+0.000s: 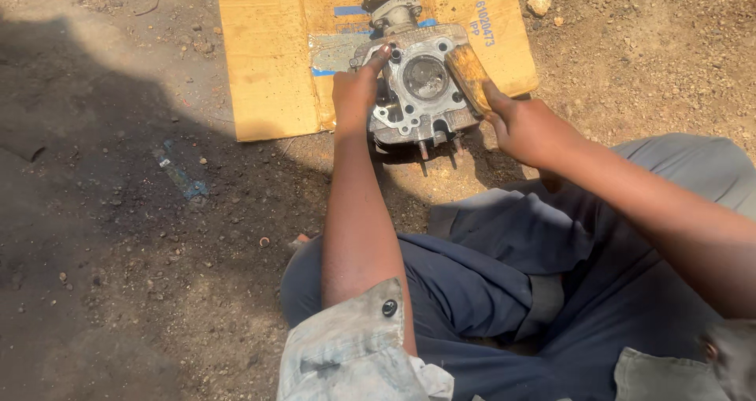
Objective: The person cleans a cylinder head by scrubbing the surface with a wire brush and scraping off residue with a metal tool while sitting on the ground.
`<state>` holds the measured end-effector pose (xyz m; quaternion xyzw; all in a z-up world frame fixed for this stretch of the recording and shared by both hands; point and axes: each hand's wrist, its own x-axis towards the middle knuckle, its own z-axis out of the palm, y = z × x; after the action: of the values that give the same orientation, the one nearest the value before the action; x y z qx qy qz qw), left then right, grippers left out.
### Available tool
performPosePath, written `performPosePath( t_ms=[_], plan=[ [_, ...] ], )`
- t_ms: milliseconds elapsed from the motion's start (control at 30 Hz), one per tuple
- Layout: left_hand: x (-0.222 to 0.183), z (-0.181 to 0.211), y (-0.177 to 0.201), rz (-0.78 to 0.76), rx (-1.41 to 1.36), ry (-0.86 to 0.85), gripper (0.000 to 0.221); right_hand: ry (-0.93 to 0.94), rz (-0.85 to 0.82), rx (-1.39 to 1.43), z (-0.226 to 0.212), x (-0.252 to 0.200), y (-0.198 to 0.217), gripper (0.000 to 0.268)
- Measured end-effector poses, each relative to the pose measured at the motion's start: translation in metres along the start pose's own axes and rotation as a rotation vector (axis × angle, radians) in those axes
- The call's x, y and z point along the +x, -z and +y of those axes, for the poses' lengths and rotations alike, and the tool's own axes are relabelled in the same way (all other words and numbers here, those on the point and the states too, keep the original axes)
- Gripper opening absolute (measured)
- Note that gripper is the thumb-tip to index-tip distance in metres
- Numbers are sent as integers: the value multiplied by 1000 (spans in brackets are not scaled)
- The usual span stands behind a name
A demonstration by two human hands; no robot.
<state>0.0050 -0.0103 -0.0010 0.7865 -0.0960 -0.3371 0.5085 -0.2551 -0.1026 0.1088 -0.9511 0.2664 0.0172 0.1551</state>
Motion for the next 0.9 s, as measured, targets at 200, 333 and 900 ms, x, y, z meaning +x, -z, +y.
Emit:
performPosePath(
  t_ms=[200, 333, 900],
  plan=[
    [-18, 5, 7, -31, -66, 44, 81, -259, -133, 71, -7, 46, 7, 56],
    [-13, -2, 0, 21, -37, -6, 85, -32, -34, 35, 7, -51, -13, 62],
    [-8, -3, 3, 5, -17, 45, 79, -454, -229, 167, -25, 77, 31, 63]
  ],
)
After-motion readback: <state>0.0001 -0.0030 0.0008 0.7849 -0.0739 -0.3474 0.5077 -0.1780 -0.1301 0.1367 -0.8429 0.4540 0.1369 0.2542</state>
